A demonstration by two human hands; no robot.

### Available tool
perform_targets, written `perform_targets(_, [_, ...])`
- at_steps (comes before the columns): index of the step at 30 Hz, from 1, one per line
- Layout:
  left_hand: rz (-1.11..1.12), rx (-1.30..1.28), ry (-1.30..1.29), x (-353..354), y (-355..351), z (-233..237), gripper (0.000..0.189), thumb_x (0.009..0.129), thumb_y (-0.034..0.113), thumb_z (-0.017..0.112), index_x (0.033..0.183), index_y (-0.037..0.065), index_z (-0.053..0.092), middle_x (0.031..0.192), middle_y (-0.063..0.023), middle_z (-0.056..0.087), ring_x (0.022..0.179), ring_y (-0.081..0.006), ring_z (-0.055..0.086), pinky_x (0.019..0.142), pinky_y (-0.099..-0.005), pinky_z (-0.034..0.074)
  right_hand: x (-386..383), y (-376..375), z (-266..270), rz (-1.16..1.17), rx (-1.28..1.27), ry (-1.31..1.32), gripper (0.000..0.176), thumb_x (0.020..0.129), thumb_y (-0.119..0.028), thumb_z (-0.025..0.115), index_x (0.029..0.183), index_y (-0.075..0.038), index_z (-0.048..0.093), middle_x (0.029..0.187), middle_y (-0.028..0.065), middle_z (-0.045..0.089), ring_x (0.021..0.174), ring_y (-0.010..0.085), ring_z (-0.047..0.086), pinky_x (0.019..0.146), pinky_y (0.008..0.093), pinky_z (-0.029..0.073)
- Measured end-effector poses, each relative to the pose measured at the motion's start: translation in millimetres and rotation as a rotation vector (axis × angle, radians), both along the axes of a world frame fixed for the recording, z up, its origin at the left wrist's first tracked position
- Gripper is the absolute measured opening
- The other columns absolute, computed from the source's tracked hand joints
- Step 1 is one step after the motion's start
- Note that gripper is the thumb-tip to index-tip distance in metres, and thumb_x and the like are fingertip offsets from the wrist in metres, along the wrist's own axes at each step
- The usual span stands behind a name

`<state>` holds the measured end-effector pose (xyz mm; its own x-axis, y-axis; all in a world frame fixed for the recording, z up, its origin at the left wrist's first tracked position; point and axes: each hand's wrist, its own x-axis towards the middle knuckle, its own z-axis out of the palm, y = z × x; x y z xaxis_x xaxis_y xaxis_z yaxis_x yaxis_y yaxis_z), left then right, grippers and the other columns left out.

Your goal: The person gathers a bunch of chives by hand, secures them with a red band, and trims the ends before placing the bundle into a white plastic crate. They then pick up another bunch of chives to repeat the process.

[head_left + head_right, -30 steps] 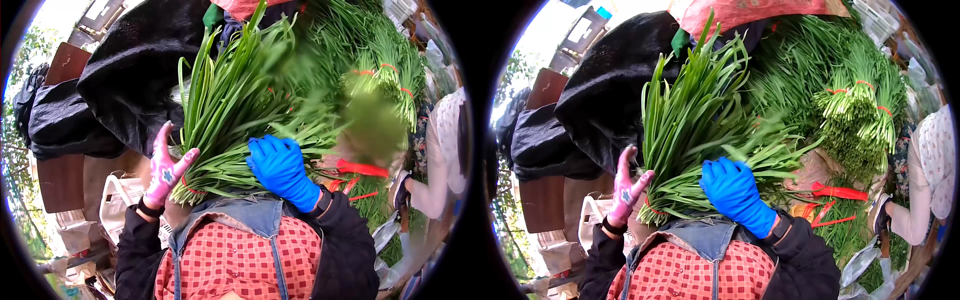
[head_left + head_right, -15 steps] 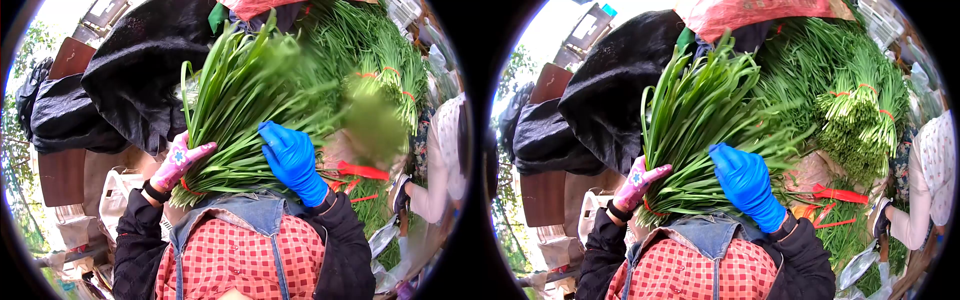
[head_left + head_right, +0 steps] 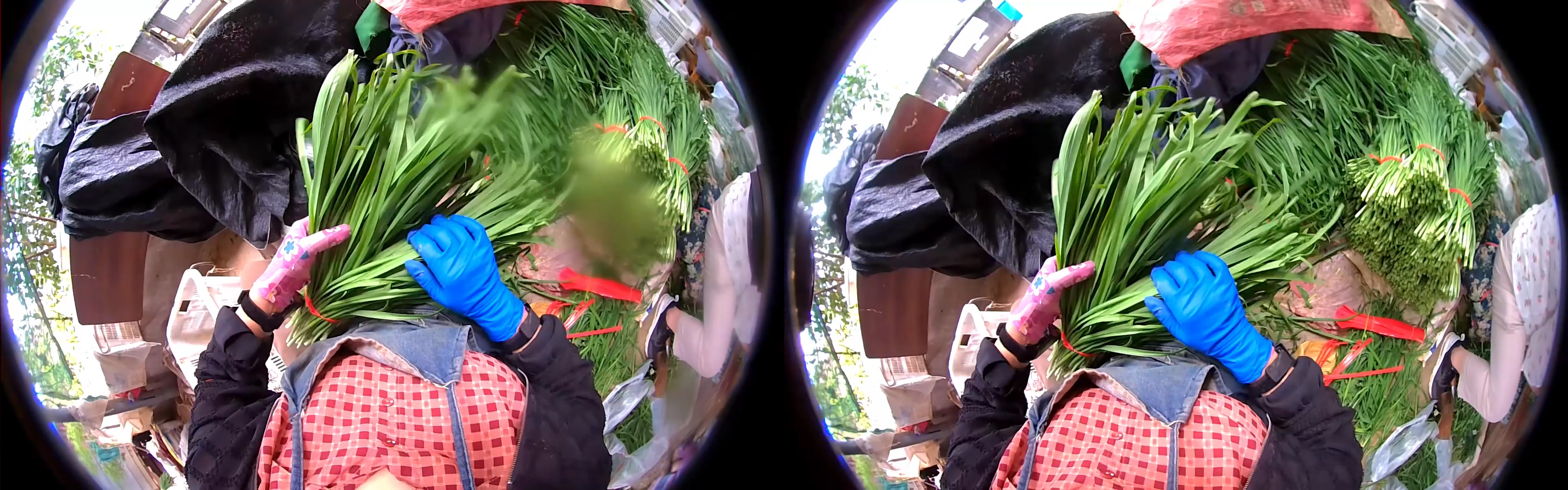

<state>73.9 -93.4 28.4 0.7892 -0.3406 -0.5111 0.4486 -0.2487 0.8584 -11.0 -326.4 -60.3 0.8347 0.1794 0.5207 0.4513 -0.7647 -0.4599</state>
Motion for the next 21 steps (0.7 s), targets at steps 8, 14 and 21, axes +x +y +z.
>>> perform_targets(8, [-0.013,0.036,-0.053,-8,-4,10,0.034,0.092,0.015,0.07,0.122,0.001,0.062,0.107,-0.0028,0.068,0.095,-0.0092,0.063,0.087,-0.0258,0.049,7,-11,23,0.09,0.244,-0.058,0.043,0.083,-0.027,0.071,0.12,-0.007,0.063,0.117,0.0124,0.064,0.112,0.0322,0.06,0.096,0.0452,0.046])
perform_targets(14, [0.046,-0.016,-0.084,-18,-9,18,0.037,0.089,0.012,0.072,0.123,0.001,0.062,0.111,-0.0033,0.068,0.098,-0.0093,0.062,0.089,-0.0272,0.049,40,24,58,0.122,-0.016,-0.211,0.033,0.085,-0.031,0.067,0.107,-0.007,0.064,0.106,0.0097,0.064,0.11,0.0301,0.059,0.104,0.0451,0.04])
perform_targets(21, [0.06,0.025,-0.12,-15,-1,19,0.038,0.09,0.015,0.071,0.124,0.001,0.062,0.109,-0.0024,0.068,0.096,-0.0083,0.062,0.087,-0.0248,0.049,10,22,19,-0.023,-0.14,-0.056,0.032,0.088,-0.031,0.065,0.111,-0.008,0.065,0.103,0.0077,0.065,0.105,0.0271,0.061,0.097,0.0441,0.039])
